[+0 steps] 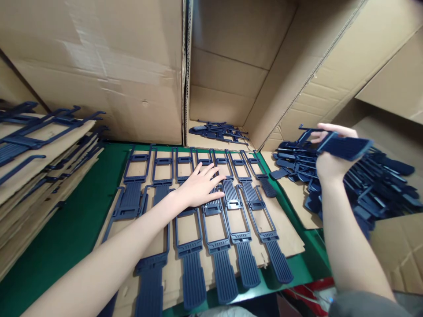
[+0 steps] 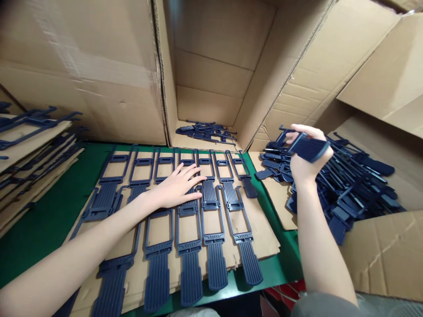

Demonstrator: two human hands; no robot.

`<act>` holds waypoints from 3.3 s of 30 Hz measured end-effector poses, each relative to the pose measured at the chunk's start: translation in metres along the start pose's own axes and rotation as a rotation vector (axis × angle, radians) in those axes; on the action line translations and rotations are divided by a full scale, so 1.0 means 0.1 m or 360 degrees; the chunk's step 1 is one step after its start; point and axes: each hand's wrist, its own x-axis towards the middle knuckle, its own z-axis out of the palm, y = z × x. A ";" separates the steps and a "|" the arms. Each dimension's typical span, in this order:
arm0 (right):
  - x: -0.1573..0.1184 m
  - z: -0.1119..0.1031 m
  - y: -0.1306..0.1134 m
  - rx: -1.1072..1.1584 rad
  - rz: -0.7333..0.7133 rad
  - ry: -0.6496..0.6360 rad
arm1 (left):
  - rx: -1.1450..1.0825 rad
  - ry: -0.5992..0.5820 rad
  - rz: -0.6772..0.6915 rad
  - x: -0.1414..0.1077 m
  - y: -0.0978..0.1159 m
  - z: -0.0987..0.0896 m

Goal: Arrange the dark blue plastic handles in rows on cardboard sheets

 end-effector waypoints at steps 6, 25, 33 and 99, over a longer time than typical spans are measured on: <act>-0.47 -0.23 -0.09 0.0666 0.0424 0.0148 | 0.0010 -0.0015 0.0000 0.00 0.00 -0.01; -0.91 -0.70 0.13 0.1063 0.1713 -0.0353 | 0.0020 -0.0048 -0.0019 0.02 0.01 -0.04; -0.91 -0.73 0.09 0.0927 0.1274 -0.0452 | 0.0029 -0.0057 -0.0021 0.02 0.02 -0.04; -1.13 -0.51 -0.03 -0.0478 -0.0349 -0.1745 | -0.0002 -0.0033 -0.0018 0.02 0.01 0.00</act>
